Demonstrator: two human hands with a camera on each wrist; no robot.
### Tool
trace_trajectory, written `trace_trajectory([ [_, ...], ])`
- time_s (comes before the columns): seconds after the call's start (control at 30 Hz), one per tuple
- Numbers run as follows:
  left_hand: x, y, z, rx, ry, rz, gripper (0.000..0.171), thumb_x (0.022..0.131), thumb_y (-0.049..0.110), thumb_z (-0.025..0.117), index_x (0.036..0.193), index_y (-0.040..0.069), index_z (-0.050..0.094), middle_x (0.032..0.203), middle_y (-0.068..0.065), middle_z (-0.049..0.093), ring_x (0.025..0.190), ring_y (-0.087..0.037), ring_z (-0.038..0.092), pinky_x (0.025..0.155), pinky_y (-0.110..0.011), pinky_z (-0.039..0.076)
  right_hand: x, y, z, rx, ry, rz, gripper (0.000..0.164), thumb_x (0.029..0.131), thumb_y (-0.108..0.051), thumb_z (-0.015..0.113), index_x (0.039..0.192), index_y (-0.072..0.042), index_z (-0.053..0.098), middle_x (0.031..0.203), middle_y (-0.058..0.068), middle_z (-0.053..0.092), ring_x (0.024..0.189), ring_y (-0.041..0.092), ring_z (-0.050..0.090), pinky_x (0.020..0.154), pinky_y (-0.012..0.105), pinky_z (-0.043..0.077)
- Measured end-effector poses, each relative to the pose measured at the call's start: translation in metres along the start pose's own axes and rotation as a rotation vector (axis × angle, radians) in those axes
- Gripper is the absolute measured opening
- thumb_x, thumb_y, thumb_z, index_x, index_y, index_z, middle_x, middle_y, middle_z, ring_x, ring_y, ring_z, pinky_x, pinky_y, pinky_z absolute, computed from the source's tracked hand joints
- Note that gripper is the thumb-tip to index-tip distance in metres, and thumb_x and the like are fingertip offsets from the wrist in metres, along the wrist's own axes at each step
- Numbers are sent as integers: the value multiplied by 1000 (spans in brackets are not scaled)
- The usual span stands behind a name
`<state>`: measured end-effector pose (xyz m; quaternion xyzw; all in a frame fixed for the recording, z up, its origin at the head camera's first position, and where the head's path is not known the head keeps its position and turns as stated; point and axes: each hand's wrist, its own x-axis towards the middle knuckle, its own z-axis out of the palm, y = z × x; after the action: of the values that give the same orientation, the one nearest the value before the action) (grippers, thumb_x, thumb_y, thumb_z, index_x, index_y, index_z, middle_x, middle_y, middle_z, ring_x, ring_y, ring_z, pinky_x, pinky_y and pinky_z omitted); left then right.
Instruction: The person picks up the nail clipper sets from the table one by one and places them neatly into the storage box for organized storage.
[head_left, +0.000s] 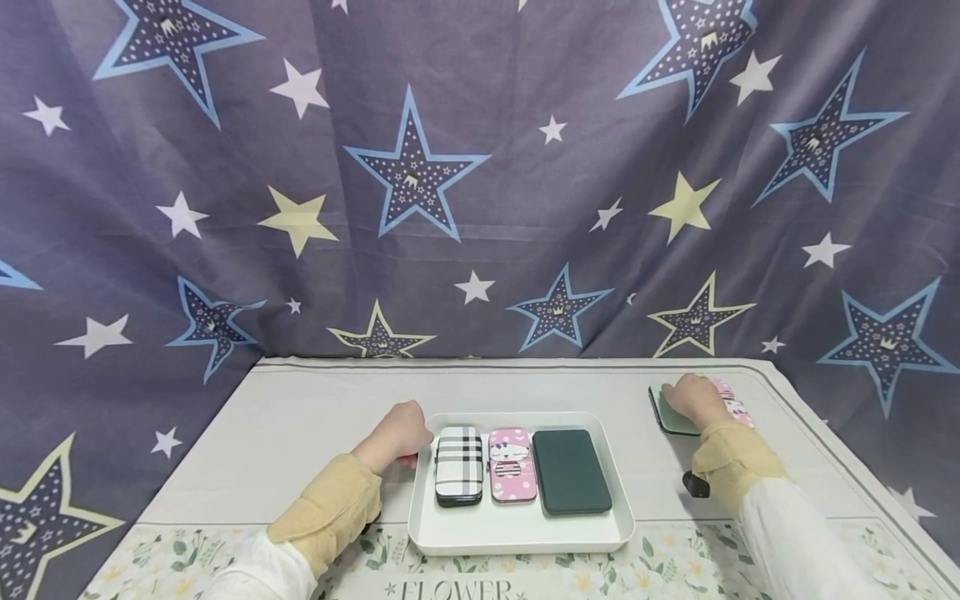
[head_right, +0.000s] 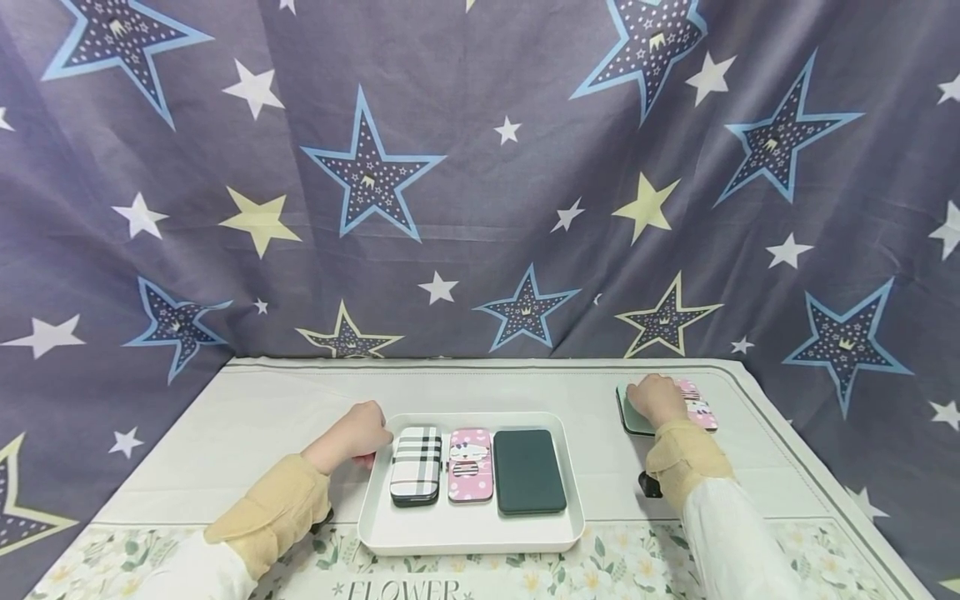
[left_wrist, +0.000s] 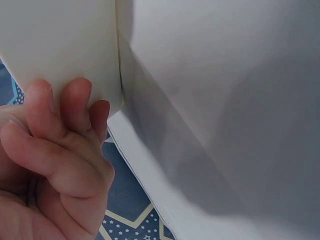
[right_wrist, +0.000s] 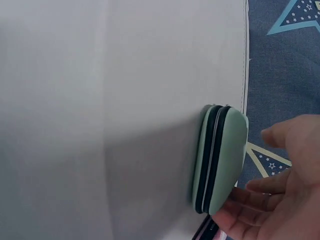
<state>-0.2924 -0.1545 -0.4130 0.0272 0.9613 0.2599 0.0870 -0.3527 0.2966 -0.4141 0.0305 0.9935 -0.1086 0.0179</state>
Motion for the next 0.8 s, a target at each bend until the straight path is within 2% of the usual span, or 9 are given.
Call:
trace_trajectory([
  [0.27,-1,0,0,3,1,12,19,80,1,52,61,0,56,37,-1,47,27,-6,41,29,-16,37,-2,3,1,33,3,39,53,92,-29,46,100,22,56,104,40,57,90,46,59,83,53,49],
  [0.8,-2,1,0,14,1,18,20,80,0,52,61,-1,57,36,-1,46,27,-6,41,29,-15,35,-2,4,1,54,-13,67,54,90,-32,48,101,21,57,103,38,58,85,42,60,80,53,51],
])
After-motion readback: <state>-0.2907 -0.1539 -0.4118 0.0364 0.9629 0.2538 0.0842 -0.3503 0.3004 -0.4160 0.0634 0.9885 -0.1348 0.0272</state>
